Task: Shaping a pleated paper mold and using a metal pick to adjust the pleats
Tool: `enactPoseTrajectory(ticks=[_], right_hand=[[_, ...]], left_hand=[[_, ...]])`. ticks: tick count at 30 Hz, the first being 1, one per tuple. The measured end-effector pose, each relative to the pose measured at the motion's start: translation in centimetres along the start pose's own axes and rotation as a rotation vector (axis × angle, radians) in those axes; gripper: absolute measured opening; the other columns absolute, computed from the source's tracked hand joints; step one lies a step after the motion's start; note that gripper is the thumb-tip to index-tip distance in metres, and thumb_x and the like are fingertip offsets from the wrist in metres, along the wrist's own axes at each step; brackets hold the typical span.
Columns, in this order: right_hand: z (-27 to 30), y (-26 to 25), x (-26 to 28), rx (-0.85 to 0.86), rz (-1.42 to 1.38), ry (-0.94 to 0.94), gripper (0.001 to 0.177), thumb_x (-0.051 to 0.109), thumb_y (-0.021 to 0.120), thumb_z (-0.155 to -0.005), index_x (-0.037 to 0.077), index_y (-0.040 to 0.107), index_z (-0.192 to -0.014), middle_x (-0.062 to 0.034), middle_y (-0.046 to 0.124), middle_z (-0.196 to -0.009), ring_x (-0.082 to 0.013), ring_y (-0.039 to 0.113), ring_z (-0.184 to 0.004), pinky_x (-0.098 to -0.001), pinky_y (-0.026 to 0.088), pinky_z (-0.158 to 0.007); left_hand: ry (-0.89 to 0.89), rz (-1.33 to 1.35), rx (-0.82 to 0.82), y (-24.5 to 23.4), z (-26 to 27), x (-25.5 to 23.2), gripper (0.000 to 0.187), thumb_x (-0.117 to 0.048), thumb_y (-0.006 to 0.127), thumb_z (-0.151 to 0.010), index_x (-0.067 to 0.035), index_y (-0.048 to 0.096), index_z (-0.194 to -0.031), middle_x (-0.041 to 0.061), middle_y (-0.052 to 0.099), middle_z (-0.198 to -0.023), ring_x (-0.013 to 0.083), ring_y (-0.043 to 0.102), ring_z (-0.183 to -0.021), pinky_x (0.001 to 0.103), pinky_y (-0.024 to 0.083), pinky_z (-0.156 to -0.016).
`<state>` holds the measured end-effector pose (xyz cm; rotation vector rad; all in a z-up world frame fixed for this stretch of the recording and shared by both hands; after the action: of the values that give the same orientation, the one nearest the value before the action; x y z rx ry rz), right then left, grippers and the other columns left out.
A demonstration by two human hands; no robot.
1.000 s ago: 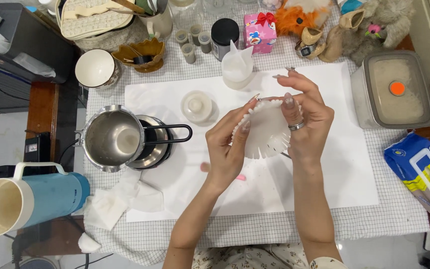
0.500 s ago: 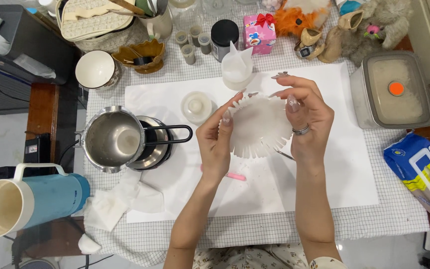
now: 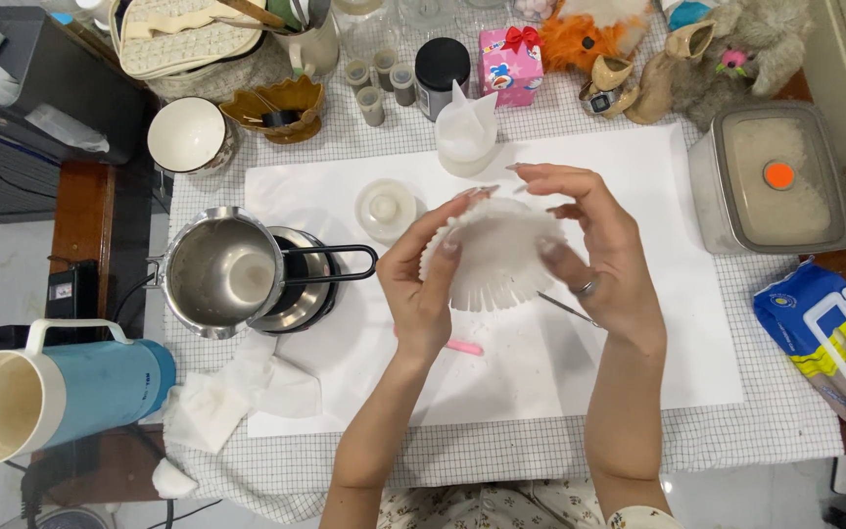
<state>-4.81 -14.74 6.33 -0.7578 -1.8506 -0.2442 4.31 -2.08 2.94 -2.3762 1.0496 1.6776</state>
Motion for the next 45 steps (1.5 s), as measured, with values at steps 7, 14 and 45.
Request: enactPoseTrajectory(ticks=[7, 14, 45], right_hand=[[0.9, -0.4, -0.2, -0.125, 0.205, -0.278, 0.021, 0.018, 0.071, -0.083, 0.001, 0.07, -0.094, -0.0111, 0.068, -0.081, -0.0217, 0.062, -0.066, -0.0277, 0.048, -0.059], [4.2, -2.0, 1.2, -0.693, 0.647, -0.877, 0.009, 0.004, 0.08, -0.083, 0.003, 0.075, -0.076, -0.0154, 0.067, -0.081, -0.0261, 0.065, -0.067, -0.0265, 0.046, -0.041], [1.3, 3.6, -13.8, 0.755, 0.924, 0.723, 0.016, 0.015, 0.078, -0.066, 0.005, 0.071, -0.077, -0.0134, 0.07, -0.073, -0.0339, 0.067, -0.076, -0.0399, 0.05, -0.07]], left_hand=[[0.423, -0.212, 0.157, 1.0, 0.5, -3.3, 0.081, -0.052, 0.076, -0.065, -0.002, 0.053, -0.125, 0.015, 0.063, -0.12, 0.0365, 0.053, -0.122, 0.049, 0.041, -0.106], [0.241, -0.37, 0.156, 1.3, 0.0, -1.7, 0.115, -0.081, 0.055, -0.059, -0.011, 0.025, -0.146, 0.013, 0.033, -0.15, 0.0278, 0.032, -0.138, 0.038, 0.033, -0.107], [-0.58, 0.931, -0.084, -4.5, 1.6, 7.3, 0.063, -0.04, 0.053, -0.076, -0.013, 0.049, -0.132, 0.01, 0.06, -0.119, 0.0274, 0.057, -0.111, 0.052, 0.039, -0.104]])
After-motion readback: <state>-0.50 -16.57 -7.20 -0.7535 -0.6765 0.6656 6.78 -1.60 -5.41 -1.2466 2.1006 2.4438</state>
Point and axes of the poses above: each hand's wrist, its own z-axis away from the middle knuckle, its own y-axis out of the palm, x = y × z, the point moved 6 cm from there along -z, towards the middle knuckle
